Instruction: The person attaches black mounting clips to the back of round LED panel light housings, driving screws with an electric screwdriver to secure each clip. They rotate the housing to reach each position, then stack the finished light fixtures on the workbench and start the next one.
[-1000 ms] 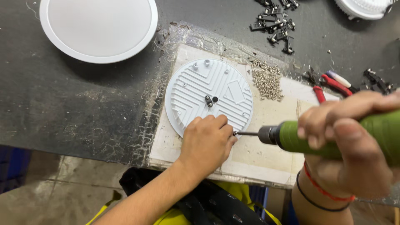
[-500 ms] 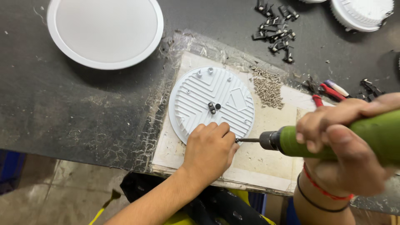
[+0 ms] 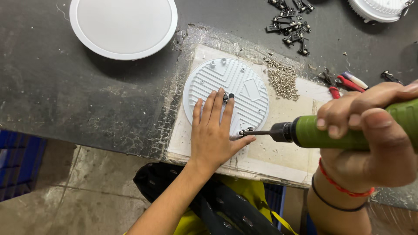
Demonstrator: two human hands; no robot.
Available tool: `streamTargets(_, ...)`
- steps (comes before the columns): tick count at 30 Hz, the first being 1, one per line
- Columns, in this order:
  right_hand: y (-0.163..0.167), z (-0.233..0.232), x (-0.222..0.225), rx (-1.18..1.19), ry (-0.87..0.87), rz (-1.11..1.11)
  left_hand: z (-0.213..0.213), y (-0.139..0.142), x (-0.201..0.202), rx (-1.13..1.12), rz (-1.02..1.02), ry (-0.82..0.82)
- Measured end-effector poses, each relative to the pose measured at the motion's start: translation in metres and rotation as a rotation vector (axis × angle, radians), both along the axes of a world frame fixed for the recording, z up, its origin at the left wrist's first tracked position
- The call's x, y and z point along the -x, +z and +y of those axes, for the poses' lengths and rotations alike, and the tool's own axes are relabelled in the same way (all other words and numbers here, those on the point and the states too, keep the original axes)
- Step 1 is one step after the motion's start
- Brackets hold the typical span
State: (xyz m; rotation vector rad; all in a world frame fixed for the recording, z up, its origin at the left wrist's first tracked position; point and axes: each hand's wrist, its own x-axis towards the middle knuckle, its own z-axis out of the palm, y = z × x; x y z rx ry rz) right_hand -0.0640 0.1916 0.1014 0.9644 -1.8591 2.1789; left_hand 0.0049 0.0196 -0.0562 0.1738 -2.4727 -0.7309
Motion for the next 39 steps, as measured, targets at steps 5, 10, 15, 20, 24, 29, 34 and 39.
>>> streamTargets(5, -0.003, -0.003, -0.001, 0.0, 0.01, -0.003, 0.0, -0.001, 0.0, 0.015, -0.013, 0.005)
streamTargets(10, -0.004, -0.005, -0.001, -0.001, 0.026, -0.009, -0.001, -0.001, 0.0, 0.002, -0.013, 0.006)
streamTargets(15, -0.006, -0.004, -0.003, -0.001, 0.047, -0.017, -0.001, 0.0, 0.0, -0.004, -0.022, 0.002)
streamTargets(20, -0.008, -0.001, -0.005, -0.007, 0.074, -0.037, -0.002, 0.002, 0.001, -0.01, -0.023, -0.009)
streamTargets(24, -0.01, 0.004, -0.006, -0.015, 0.137, -0.072, -0.003, 0.005, 0.002, -0.049, -0.03, -0.019)
streamTargets(29, -0.02, 0.0, 0.019, 0.061, 0.364, -0.113, -0.008, 0.007, 0.003, -0.115, -0.042, -0.051)
streamTargets(34, -0.014, 0.007, 0.018, -0.026, 0.311, -0.239, -0.015, 0.008, 0.003, -0.17, -0.033, -0.085)
streamTargets(39, -0.015, 0.0, 0.02, -0.037, 0.295, -0.153, -0.018, 0.007, -0.001, -0.177, -0.022, -0.095)
